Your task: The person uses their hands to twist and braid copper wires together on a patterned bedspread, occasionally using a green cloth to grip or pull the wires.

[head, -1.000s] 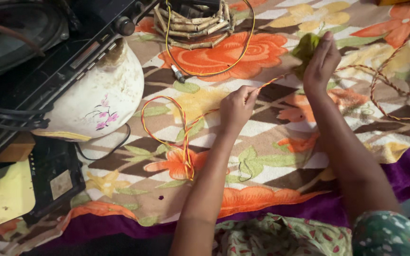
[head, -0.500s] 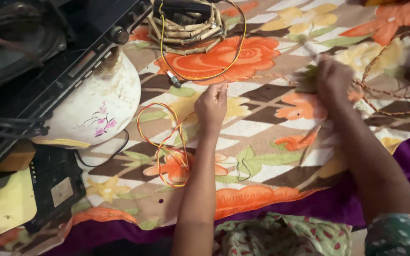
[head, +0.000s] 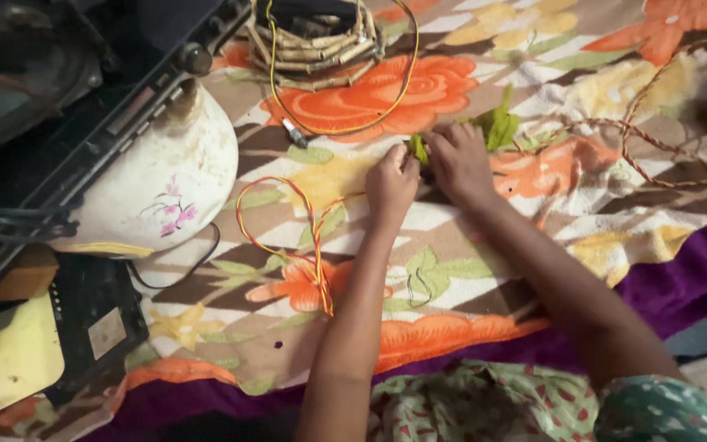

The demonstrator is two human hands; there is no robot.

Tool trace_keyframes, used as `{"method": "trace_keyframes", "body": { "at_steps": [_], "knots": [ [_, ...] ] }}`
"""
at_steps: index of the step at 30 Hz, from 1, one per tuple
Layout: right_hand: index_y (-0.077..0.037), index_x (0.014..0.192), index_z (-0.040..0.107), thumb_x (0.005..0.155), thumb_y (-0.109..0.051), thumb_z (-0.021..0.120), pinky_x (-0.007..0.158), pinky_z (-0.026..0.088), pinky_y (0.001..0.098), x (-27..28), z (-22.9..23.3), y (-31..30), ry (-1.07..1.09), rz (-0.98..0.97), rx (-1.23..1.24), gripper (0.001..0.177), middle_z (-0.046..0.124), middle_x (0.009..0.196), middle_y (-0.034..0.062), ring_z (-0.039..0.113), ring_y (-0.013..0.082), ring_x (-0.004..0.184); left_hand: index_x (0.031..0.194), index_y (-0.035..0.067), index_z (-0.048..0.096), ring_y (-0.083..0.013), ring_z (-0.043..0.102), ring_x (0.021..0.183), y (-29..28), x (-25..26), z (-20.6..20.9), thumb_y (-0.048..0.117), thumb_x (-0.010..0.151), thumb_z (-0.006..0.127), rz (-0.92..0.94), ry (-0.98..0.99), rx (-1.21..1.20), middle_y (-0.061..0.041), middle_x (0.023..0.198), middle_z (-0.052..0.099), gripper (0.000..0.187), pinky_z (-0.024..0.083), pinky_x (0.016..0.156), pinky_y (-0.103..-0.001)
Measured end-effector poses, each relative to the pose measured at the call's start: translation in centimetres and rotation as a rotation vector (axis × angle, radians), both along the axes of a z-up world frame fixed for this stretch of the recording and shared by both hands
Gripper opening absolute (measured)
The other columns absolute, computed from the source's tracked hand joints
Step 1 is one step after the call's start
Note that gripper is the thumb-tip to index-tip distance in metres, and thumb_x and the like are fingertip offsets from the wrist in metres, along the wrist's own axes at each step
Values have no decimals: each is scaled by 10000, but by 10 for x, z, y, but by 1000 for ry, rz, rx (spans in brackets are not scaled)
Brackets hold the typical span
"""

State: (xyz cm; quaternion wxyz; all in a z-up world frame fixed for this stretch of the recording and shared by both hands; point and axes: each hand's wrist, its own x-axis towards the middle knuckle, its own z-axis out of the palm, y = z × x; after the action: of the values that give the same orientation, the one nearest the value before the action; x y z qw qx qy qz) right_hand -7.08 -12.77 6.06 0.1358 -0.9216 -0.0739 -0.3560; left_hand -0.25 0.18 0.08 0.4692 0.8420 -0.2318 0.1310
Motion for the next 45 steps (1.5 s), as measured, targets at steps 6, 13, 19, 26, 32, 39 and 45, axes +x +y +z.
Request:
{"method": "trace_keyframes", "body": {
  "at_steps": [6, 13, 19, 26, 32, 39, 45],
  "knots": [
    [-48, 1356, 610, 878, -177, 689, 1031, 407, 461, -19, 7, -22, 89, 76, -225, 501, 624, 1269, 121, 573, 317, 1188, 976, 79, 703, -274, 761, 688, 3, -6, 24, 209, 940, 671, -202, 165, -247, -139, 772, 734, 138, 566, 623, -401],
    [-69, 1230, 621, 841, -586, 643, 1126, 366, 442, -17, 18, -88, 393, -35, -598, 648, 661, 1142, 93, 606, 256, 1167, 980, 99, 722, -319, 758, 790, 9, -11, 20, 246, 938, 723, -290, 66, -129, -144, 857, 754, 154, 577, 651, -410],
    [-104, 1272, 635, 895, -521, 647, 1242, 367, 434, -35, 22, -143, 283, -40, -525, 563, 668, 1216, 87, 593, 268, 1285, 988, 132, 728, -324, 752, 804, 7, -2, 15, 260, 966, 705, -272, 27, -74, -127, 876, 760, 133, 572, 669, -427],
    [-36, 1294, 631, 1152, -111, 548, 980, 503, 483, -68, -3, -221, 70, -324, 326, 181, 667, 1259, 207, 635, 392, 1155, 967, 113, 714, -327, 757, 786, 32, 19, 16, 272, 949, 690, -8, 80, -174, -128, 852, 755, 161, 566, 657, -428],
    [-25, 1370, 588, 1113, -97, 506, 962, 460, 561, -15, -41, -110, -35, -181, 277, 280, 628, 1293, 262, 580, 492, 1158, 997, 96, 746, -370, 726, 783, -1, -5, 20, 234, 940, 712, -154, -15, -125, -174, 838, 732, 153, 553, 658, -445],
    [-76, 971, 631, 1060, -249, 614, 736, 472, 488, 4, -6, -8, 165, 28, 158, 195, 633, 824, 156, 632, 389, 768, 917, 44, 677, -313, 767, 685, 14, -17, 30, 236, 989, 668, -262, 303, -168, -170, 750, 712, 205, 554, 633, -422],
    [-81, 898, 598, 981, -300, 650, 723, 490, 467, -4, 24, -72, 122, 65, -330, 240, 639, 766, 110, 638, 329, 681, 970, 98, 718, -339, 722, 772, 5, -19, 40, 244, 966, 706, -291, -58, -160, -127, 865, 742, 147, 542, 635, -416]
  ]
}}
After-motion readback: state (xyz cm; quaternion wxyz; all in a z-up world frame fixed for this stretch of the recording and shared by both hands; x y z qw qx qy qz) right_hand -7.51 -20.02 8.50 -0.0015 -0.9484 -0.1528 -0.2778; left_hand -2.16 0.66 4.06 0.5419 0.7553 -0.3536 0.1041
